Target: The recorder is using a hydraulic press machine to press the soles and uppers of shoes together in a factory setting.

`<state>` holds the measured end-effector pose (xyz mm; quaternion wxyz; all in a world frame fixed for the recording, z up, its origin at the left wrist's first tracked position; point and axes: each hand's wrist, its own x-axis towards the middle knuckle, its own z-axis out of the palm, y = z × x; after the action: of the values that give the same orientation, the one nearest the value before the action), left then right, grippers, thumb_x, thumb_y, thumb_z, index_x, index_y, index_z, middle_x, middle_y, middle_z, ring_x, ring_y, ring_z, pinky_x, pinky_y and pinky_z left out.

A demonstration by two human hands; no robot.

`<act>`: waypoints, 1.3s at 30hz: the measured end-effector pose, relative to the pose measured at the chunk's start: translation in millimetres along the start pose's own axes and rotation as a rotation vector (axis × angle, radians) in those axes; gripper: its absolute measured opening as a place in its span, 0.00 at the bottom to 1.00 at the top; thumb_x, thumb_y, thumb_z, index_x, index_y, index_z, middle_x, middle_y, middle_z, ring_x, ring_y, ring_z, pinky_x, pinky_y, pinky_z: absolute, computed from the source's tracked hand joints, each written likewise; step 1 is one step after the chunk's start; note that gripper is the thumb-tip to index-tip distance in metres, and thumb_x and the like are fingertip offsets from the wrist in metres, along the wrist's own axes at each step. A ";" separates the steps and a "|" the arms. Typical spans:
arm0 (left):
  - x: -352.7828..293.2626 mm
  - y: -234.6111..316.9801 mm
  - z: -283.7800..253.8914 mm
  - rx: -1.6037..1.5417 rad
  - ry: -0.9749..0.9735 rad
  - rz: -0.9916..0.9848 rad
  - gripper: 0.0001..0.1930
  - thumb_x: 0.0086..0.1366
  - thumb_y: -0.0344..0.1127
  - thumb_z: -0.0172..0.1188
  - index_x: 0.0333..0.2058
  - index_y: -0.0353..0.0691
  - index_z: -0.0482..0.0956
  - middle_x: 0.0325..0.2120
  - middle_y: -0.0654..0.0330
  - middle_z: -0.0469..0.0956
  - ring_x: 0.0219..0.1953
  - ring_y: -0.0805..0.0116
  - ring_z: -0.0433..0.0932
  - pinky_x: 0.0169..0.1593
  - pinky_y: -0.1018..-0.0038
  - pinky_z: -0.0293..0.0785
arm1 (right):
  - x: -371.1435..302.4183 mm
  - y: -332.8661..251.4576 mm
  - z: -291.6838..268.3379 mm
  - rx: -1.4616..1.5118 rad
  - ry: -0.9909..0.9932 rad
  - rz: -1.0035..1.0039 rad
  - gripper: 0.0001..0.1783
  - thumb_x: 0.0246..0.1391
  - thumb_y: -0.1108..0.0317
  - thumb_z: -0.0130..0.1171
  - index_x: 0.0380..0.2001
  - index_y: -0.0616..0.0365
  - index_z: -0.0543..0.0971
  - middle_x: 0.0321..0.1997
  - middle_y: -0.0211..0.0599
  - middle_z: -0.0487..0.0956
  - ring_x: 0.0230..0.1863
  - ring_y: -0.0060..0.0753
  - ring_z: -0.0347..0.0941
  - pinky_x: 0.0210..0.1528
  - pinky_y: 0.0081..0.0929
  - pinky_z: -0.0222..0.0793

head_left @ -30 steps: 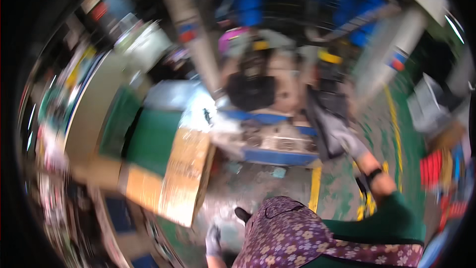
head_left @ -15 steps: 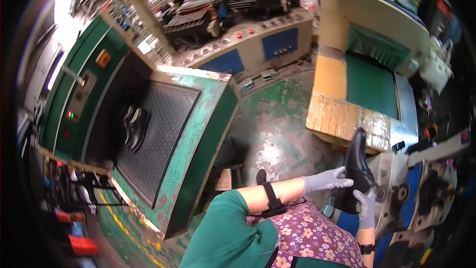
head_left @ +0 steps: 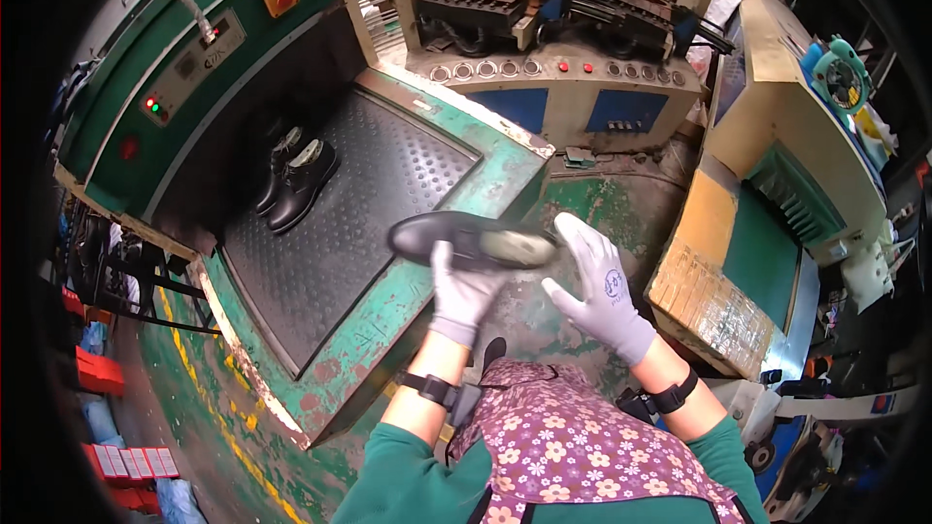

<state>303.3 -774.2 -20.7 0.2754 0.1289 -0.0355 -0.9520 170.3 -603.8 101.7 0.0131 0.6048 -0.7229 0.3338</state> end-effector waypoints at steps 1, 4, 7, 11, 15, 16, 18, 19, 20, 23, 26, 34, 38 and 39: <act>11.5 34.7 -12.7 -0.188 -0.011 0.006 0.46 0.56 0.62 0.62 0.65 0.39 0.59 0.66 0.45 0.58 0.67 0.43 0.58 0.67 0.37 0.53 | 6.5 0.6 8.8 0.001 -0.007 0.000 0.43 0.51 0.55 0.61 0.68 0.58 0.60 0.68 0.51 0.64 0.68 0.51 0.59 0.69 0.46 0.53; 43.6 131.1 -44.0 -0.199 0.101 0.305 0.45 0.54 0.65 0.61 0.64 0.44 0.63 0.67 0.47 0.58 0.69 0.42 0.55 0.67 0.36 0.50 | -0.4 20.4 38.8 0.373 -0.277 0.156 0.36 0.60 0.56 0.56 0.68 0.56 0.61 0.66 0.49 0.66 0.67 0.50 0.62 0.69 0.39 0.56; 67.1 212.8 -67.4 -0.301 0.181 0.524 0.43 0.54 0.67 0.56 0.64 0.49 0.64 0.67 0.48 0.59 0.70 0.43 0.54 0.67 0.33 0.46 | -13.2 27.1 47.9 0.348 -0.465 0.340 0.36 0.60 0.62 0.56 0.69 0.59 0.59 0.66 0.46 0.68 0.64 0.40 0.67 0.66 0.33 0.61; 85.2 271.8 -70.2 -0.267 0.226 0.739 0.40 0.55 0.68 0.50 0.63 0.52 0.68 0.66 0.55 0.62 0.70 0.45 0.53 0.69 0.36 0.44 | -45.6 55.0 58.2 0.449 -0.429 0.467 0.35 0.61 0.65 0.55 0.69 0.60 0.59 0.66 0.44 0.69 0.63 0.34 0.68 0.64 0.28 0.64; 92.2 310.3 -78.7 -0.292 0.310 0.798 0.40 0.55 0.70 0.46 0.62 0.54 0.69 0.66 0.59 0.63 0.71 0.50 0.53 0.69 0.39 0.46 | -64.9 71.9 59.1 0.743 -0.304 0.730 0.33 0.61 0.69 0.53 0.68 0.61 0.60 0.63 0.44 0.72 0.61 0.30 0.70 0.62 0.30 0.66; 90.4 321.1 -83.2 -0.289 0.334 0.813 0.38 0.54 0.65 0.49 0.60 0.53 0.72 0.65 0.58 0.65 0.70 0.47 0.55 0.68 0.38 0.48 | -69.3 73.3 57.5 0.719 -0.311 0.753 0.32 0.61 0.68 0.53 0.68 0.61 0.61 0.62 0.44 0.72 0.62 0.31 0.70 0.62 0.30 0.66; 106.7 317.1 -79.6 -0.173 0.392 0.729 0.37 0.53 0.64 0.51 0.60 0.55 0.73 0.64 0.60 0.66 0.69 0.49 0.56 0.67 0.38 0.50 | -92.4 84.1 50.3 0.633 -0.238 0.786 0.31 0.62 0.66 0.55 0.66 0.61 0.64 0.59 0.43 0.75 0.58 0.32 0.73 0.60 0.30 0.68; 116.3 302.3 -80.7 -0.039 0.415 0.651 0.38 0.52 0.65 0.52 0.60 0.56 0.72 0.64 0.62 0.66 0.69 0.50 0.57 0.67 0.40 0.52 | -107.4 85.3 49.0 0.615 -0.167 0.834 0.31 0.62 0.66 0.55 0.66 0.61 0.64 0.59 0.43 0.75 0.58 0.32 0.73 0.60 0.30 0.68; 124.2 284.1 -84.7 0.212 0.412 0.546 0.37 0.53 0.64 0.52 0.60 0.56 0.72 0.63 0.61 0.67 0.68 0.50 0.58 0.66 0.40 0.53 | -124.1 89.0 45.8 0.559 -0.146 0.810 0.30 0.62 0.64 0.55 0.66 0.60 0.65 0.57 0.43 0.76 0.56 0.31 0.75 0.59 0.29 0.69; 93.1 217.5 -105.6 1.251 0.327 0.432 0.33 0.56 0.61 0.51 0.59 0.53 0.73 0.60 0.60 0.69 0.64 0.50 0.61 0.63 0.43 0.57 | -178.8 100.2 31.9 0.416 -0.072 0.894 0.27 0.64 0.58 0.55 0.63 0.57 0.68 0.51 0.41 0.80 0.48 0.30 0.78 0.52 0.29 0.73; 55.8 179.4 -74.8 2.087 0.284 0.660 0.30 0.60 0.58 0.50 0.57 0.51 0.74 0.57 0.58 0.71 0.61 0.50 0.65 0.60 0.45 0.61 | -240.5 110.4 30.0 0.312 0.166 0.947 0.23 0.65 0.59 0.53 0.59 0.59 0.72 0.40 0.38 0.81 0.40 0.28 0.75 0.44 0.30 0.73; 127.9 125.4 -54.7 2.741 -0.191 1.138 0.22 0.69 0.50 0.48 0.54 0.44 0.76 0.50 0.53 0.77 0.51 0.50 0.74 0.53 0.52 0.72 | -472.8 56.9 -60.5 -0.317 1.435 1.466 0.12 0.59 0.65 0.55 0.44 0.57 0.78 0.41 0.40 0.80 0.45 0.36 0.76 0.47 0.33 0.72; 145.2 143.6 -37.2 2.964 -0.360 1.396 0.19 0.73 0.46 0.47 0.52 0.41 0.77 0.46 0.50 0.80 0.47 0.50 0.78 0.49 0.55 0.77 | -582.7 46.1 -148.7 -0.615 1.819 1.606 0.24 0.58 0.62 0.60 0.55 0.62 0.71 0.34 0.35 0.77 0.33 0.29 0.73 0.39 0.31 0.71; 157.1 152.6 -34.8 3.082 -0.493 1.494 0.18 0.74 0.45 0.46 0.51 0.40 0.77 0.45 0.50 0.81 0.46 0.50 0.79 0.48 0.56 0.78 | -607.8 51.0 -168.7 -0.693 1.891 1.536 0.31 0.54 0.59 0.64 0.57 0.63 0.69 0.31 0.34 0.76 0.32 0.32 0.73 0.39 0.32 0.71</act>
<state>263.1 -987.0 -68.5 -0.2436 -0.0726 0.9252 -0.2816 223.2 8.8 -48.0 0.4837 -0.4780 -0.6444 0.3498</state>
